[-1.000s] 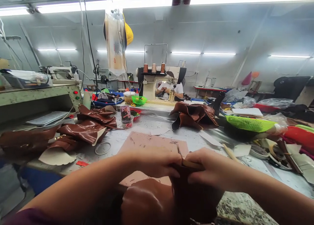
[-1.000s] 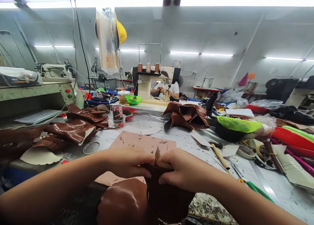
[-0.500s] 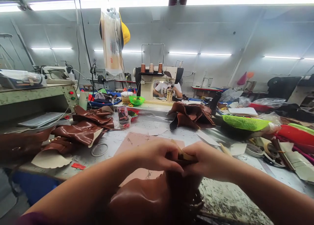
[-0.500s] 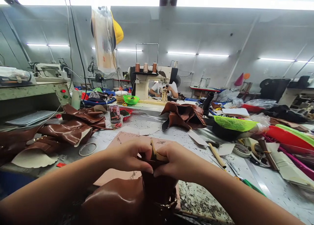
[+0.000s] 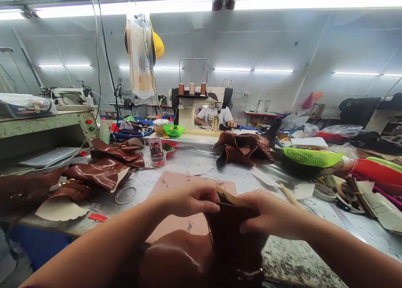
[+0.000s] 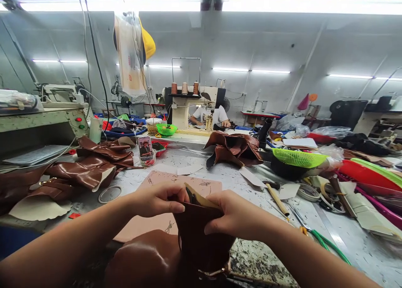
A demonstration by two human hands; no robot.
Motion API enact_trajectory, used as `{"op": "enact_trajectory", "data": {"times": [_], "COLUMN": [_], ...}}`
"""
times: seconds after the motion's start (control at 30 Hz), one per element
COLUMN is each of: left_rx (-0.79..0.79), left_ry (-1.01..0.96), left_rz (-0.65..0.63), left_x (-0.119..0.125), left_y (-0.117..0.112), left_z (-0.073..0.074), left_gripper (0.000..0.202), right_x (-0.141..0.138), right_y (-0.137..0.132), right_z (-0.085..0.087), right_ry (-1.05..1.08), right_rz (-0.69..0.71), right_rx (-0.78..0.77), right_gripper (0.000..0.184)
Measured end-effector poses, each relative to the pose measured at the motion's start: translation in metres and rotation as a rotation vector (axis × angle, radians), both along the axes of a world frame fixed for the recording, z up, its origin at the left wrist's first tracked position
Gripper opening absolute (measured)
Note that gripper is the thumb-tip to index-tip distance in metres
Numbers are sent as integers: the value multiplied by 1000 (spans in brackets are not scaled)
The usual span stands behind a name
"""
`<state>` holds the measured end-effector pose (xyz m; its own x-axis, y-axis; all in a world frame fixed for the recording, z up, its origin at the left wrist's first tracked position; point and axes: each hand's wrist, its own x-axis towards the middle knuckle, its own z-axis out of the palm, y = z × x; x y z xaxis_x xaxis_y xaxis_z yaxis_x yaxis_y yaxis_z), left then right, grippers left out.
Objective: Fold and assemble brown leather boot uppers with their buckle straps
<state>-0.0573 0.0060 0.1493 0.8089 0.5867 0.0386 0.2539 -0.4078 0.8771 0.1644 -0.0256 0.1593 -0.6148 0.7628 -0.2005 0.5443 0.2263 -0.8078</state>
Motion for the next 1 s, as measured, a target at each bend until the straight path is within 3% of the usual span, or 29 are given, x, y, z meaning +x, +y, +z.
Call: {"op": "enact_trajectory", "data": {"times": [0.17,0.33,0.5,0.6,0.77,0.9,1.0], "left_rx": [6,24,361,621,729,1016,1020], "left_ry": [-90,-45,349,505,475,403,464], "left_rz": [-3,3,-55,7,34,-85,-193], "left_x": [5,-4,1,14,22,21,21], "left_y": [0,8,-8,-25,-41,-54,-58], "left_z": [-4,-7,16,26,11,0,7], "left_gripper": [33,32,19,16,14,7,16], "right_x": [-2,3,-3,-7,-7,-10,-12], "right_y": [1,5,0,-6,-9,-8,-11], "right_z": [2,-9,-19,-17,-23,-37,-39], "right_ry": [-87,14,65,61,176,83,-21], "right_rz": [101,-46,-236,-228,-199,-285,-280], "right_rx": [56,-43,-35,0,-65,-54,16], "right_gripper": [16,19,13,18,46,45,41]}}
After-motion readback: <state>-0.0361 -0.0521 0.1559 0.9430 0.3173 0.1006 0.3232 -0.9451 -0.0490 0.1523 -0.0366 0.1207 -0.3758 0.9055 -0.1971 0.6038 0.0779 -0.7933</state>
